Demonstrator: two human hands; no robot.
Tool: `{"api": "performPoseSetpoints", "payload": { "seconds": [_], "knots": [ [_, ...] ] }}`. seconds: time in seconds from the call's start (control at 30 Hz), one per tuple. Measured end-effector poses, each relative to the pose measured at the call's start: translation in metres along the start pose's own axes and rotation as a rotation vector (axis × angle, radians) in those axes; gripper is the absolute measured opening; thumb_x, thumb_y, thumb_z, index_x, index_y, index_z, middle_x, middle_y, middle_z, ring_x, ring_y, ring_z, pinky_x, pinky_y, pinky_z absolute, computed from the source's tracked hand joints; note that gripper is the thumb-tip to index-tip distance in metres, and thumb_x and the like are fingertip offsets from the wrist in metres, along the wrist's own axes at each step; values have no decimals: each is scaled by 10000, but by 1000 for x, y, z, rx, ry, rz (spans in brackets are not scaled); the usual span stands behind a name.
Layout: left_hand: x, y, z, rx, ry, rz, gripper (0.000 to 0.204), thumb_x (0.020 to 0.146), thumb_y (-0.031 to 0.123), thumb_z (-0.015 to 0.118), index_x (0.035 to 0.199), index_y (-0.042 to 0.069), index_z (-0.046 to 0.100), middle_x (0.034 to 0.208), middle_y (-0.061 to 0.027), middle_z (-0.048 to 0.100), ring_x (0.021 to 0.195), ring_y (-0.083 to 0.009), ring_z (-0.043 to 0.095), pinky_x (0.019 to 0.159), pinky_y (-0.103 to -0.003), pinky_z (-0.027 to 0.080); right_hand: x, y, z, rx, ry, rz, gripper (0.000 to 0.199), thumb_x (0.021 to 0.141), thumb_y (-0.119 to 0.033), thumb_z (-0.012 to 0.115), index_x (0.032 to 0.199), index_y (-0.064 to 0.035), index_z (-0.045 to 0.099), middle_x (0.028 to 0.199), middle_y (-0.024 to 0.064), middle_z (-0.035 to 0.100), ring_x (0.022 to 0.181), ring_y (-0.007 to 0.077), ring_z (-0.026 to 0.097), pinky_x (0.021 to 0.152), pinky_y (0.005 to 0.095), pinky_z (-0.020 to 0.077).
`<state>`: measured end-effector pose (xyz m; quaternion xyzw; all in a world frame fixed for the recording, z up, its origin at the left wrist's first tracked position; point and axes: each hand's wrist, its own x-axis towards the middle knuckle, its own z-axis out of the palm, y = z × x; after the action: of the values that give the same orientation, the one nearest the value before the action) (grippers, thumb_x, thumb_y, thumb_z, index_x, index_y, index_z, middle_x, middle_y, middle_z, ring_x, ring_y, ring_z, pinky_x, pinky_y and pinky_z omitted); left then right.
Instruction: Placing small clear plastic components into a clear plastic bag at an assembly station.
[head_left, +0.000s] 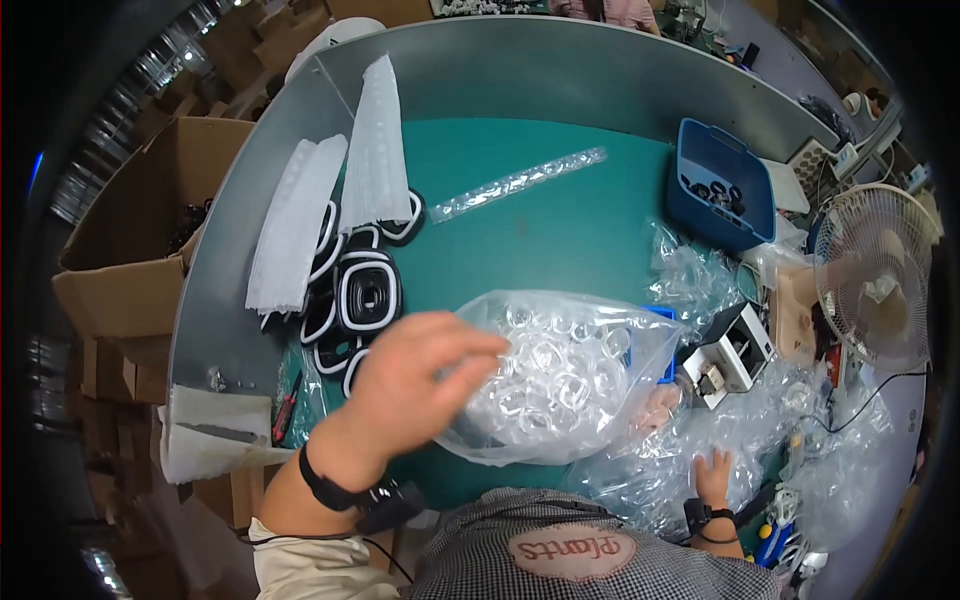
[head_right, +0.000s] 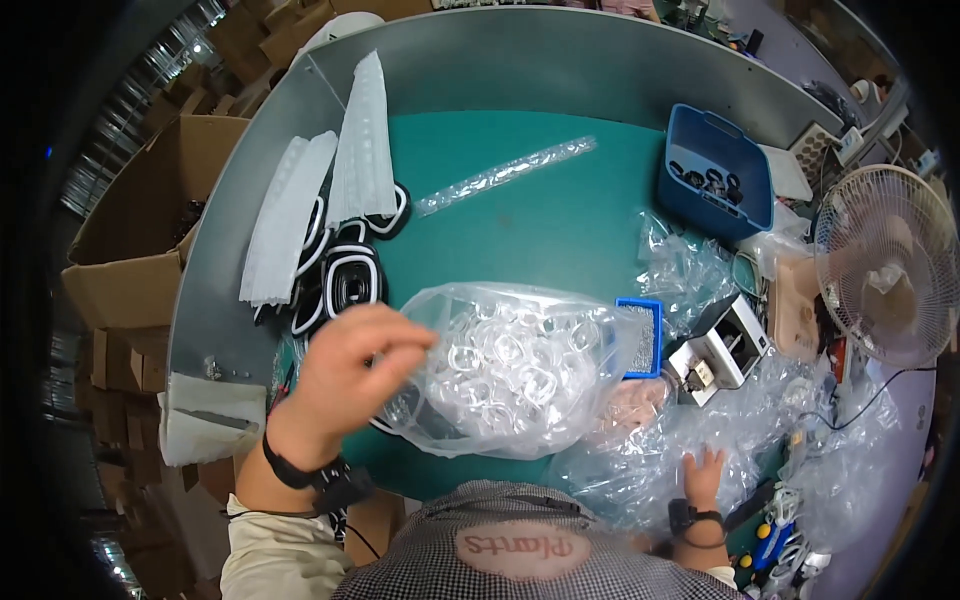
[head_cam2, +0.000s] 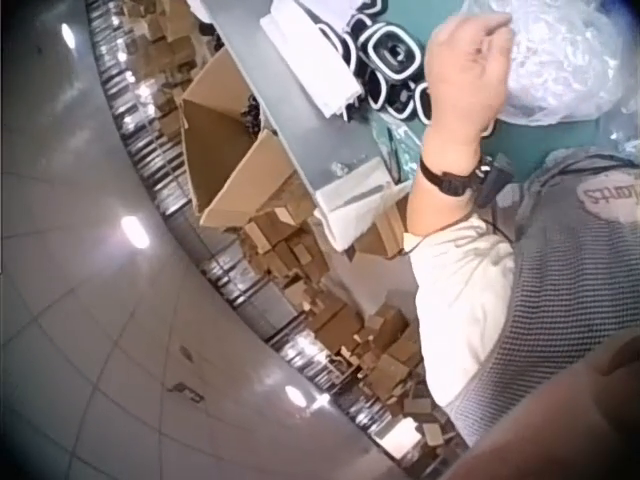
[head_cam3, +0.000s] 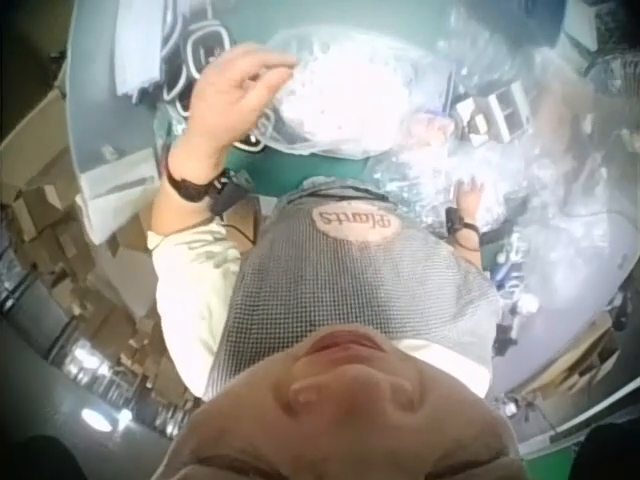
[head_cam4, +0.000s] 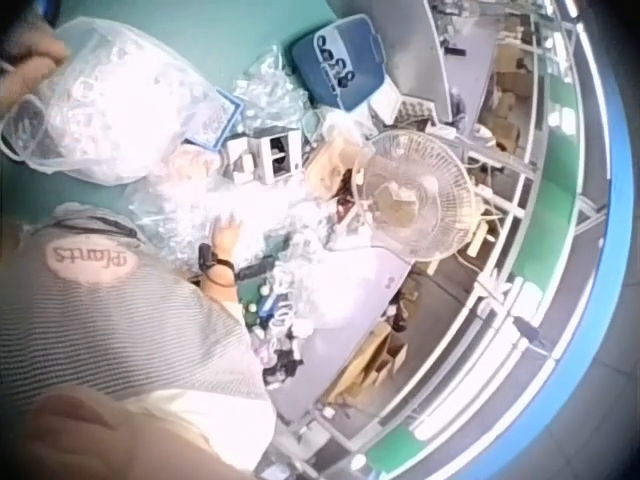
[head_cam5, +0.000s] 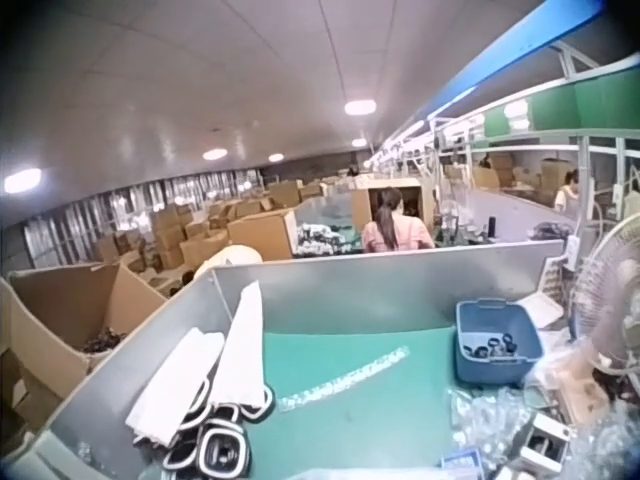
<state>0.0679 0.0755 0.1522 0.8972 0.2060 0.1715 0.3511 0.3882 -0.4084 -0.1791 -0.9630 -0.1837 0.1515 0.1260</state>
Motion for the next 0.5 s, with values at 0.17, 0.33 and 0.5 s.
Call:
{"api": "performPoseSetpoints", "payload": {
  "seconds": [0.17, 0.33, 0.5],
  "knots": [
    [50, -88, -1, -152, 277, -285, 174, 897, 122, 631, 1027, 18, 683, 867, -27, 665, 800, -90, 597, 720, -250, 472, -14, -25, -27, -149, 189, -68, 394, 762, -189, 724, 1113, -20, 661, 1321, 263, 519, 1224, 418, 489, 1042, 433, 398],
    [121, -206, 14, -51, 154, -394, 299, 879, 240, 648, 1094, 33, 663, 1044, -131, 673, 932, -240, 651, 823, -346, 508, -21, -38, -48, -219, 280, -203, 270, 775, -131, 683, 1021, -23, 668, 1129, 213, 601, 1044, 379, 561, 917, 443, 452],
    [202, -286, 71, 264, 52, -494, 434, 892, 300, 630, 1242, 47, 585, 1230, -177, 591, 1092, -314, 598, 932, -410, 476, -19, -18, -61, 71, 262, -5, 92, 849, -59, 618, 909, -1, 657, 830, 133, 631, 716, 241, 591, 639, 328, 461]
  ]
}}
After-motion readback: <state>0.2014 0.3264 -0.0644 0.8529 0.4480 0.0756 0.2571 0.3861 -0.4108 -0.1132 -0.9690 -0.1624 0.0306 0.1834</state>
